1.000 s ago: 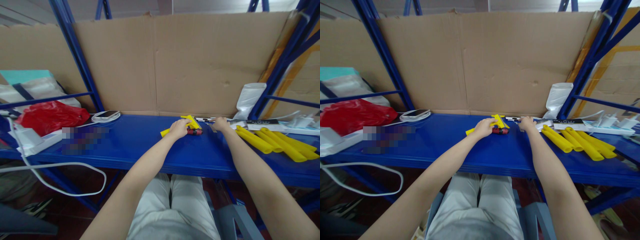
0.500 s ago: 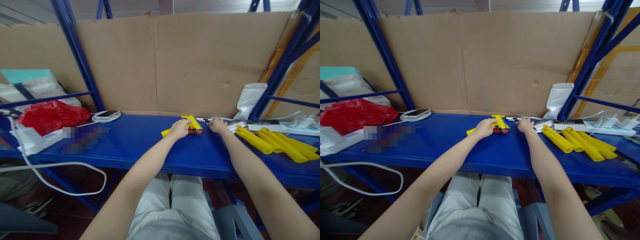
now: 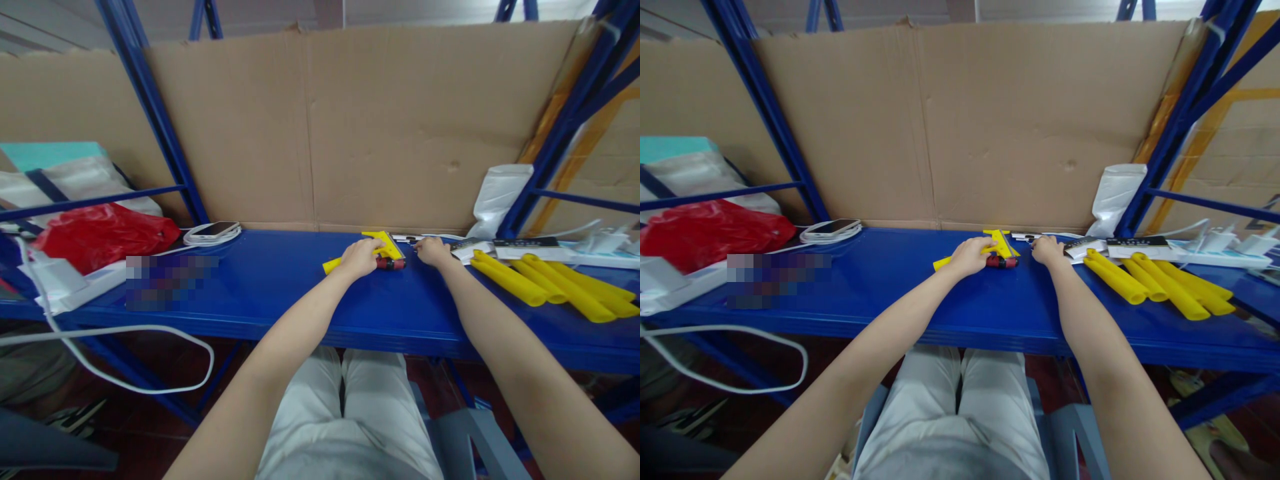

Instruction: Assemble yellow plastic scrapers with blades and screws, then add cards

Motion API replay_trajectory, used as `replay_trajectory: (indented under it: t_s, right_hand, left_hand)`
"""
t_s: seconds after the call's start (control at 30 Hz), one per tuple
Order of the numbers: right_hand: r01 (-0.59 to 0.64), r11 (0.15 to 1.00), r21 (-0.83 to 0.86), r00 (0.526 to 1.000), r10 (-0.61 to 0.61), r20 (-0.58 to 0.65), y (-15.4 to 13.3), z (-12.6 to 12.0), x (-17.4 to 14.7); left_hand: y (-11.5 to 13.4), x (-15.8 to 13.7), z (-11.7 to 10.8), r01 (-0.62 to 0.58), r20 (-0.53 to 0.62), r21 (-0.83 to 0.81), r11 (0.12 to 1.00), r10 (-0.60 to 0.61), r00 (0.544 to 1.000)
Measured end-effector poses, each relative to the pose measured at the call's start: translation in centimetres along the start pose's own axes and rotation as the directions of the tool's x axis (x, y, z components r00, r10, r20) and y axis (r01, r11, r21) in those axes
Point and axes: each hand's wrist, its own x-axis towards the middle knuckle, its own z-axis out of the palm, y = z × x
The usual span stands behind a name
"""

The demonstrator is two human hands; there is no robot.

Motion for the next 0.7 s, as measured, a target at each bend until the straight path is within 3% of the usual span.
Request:
replay_trajectory:
  t_s: [0.7]
  right_hand:
    - [-0.024, 0.989, 0.146, 1.000, 0.026, -0.012, -2.2, 0.8, 0.7]
  left_hand:
    - [0.1, -0.1, 0.0, -0.007, -0.001, 0.018, 1.000, 0.007, 1.000]
